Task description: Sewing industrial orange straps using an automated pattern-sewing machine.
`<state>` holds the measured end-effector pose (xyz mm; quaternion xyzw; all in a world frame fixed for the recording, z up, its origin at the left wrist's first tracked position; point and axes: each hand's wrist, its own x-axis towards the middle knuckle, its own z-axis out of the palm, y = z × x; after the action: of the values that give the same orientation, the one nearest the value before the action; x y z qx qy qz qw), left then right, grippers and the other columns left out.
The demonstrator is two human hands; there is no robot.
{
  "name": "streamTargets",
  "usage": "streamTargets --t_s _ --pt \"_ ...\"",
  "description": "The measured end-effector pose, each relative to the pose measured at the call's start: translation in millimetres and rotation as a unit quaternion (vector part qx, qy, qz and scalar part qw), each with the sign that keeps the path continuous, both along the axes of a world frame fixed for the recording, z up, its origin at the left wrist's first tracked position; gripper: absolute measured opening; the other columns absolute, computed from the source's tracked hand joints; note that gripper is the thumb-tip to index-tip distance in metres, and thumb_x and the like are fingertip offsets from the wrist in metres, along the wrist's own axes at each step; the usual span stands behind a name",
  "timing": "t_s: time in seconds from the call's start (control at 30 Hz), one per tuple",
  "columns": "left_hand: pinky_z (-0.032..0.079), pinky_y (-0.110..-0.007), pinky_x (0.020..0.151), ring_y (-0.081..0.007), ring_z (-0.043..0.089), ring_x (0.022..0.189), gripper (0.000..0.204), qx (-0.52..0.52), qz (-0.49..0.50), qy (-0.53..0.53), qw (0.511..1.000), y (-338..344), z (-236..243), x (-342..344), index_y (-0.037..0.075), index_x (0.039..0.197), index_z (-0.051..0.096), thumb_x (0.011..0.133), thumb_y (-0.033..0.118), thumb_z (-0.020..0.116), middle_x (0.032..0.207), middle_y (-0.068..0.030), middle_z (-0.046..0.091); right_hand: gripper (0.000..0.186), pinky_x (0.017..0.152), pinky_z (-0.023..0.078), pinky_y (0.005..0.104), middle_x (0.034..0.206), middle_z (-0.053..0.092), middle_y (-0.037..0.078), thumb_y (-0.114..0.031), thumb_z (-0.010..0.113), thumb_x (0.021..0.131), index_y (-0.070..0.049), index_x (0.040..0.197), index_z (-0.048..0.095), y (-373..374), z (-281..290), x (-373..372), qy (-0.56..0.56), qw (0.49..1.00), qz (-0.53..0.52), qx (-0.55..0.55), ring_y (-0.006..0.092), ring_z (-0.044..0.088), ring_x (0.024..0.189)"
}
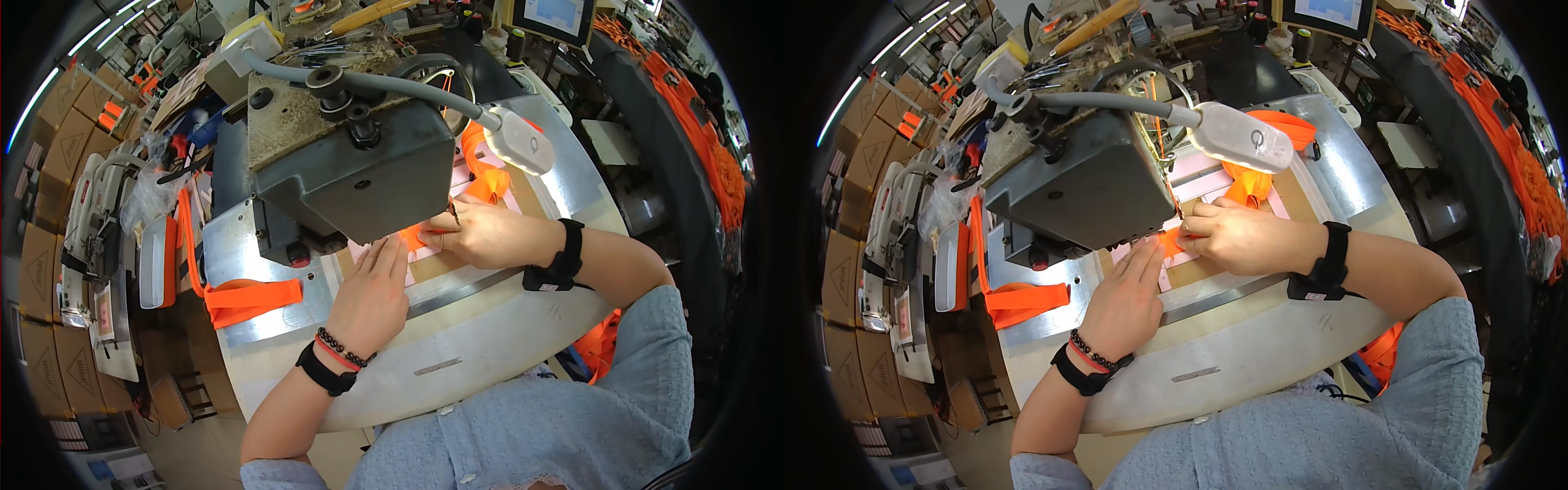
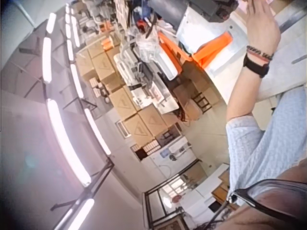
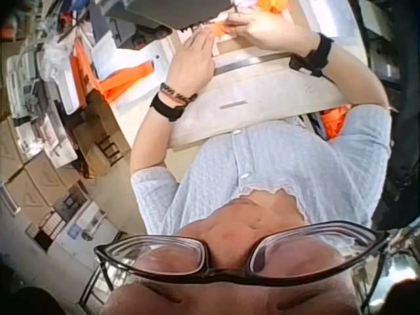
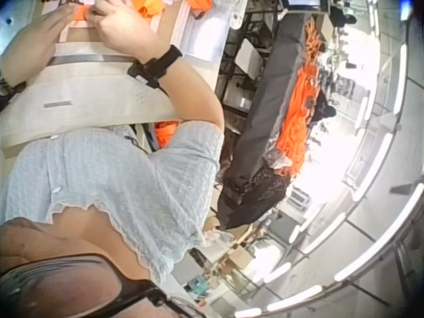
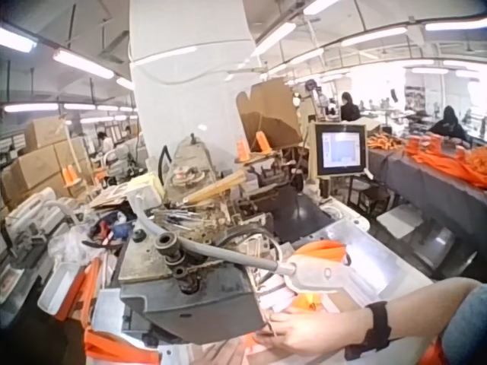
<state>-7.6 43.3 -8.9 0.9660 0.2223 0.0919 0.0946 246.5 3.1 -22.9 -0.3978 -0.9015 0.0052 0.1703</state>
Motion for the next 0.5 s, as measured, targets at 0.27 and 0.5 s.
streamTargets --t_s 0.27,0.5 --pt "0.042 -0.045 0.113 -0.0396 0.048 0.134 0.062 -0.023 -0.006 0.000 1.000 5 1 -2 -0.009 0.140 0.046 0.079 0.001 0.057 0.143 -0.0262 0.048 0.034 0.089 0.046 0.0355 0.107 0.061 0.007 -0.013 0.062 0.085 -0.001 0.116 0.069 6 -1 1 0.013 1.000 0.008 0.004 0.0230 0.055 0.111" --pt "0.042 -0.048 0.111 -0.0427 0.050 0.130 0.060 -0.075 -0.004 -0.018 0.997 20 -5 -5 -0.009 0.141 0.045 0.082 0.002 0.053 0.140 -0.0293 0.049 0.036 0.093 0.046 0.0368 0.106 0.062 0.009 -0.012 0.062 0.086 -0.001 0.119 0.070 15 -3 2 0.008 1.000 -0.015 0.016 0.0242 0.056 0.110"
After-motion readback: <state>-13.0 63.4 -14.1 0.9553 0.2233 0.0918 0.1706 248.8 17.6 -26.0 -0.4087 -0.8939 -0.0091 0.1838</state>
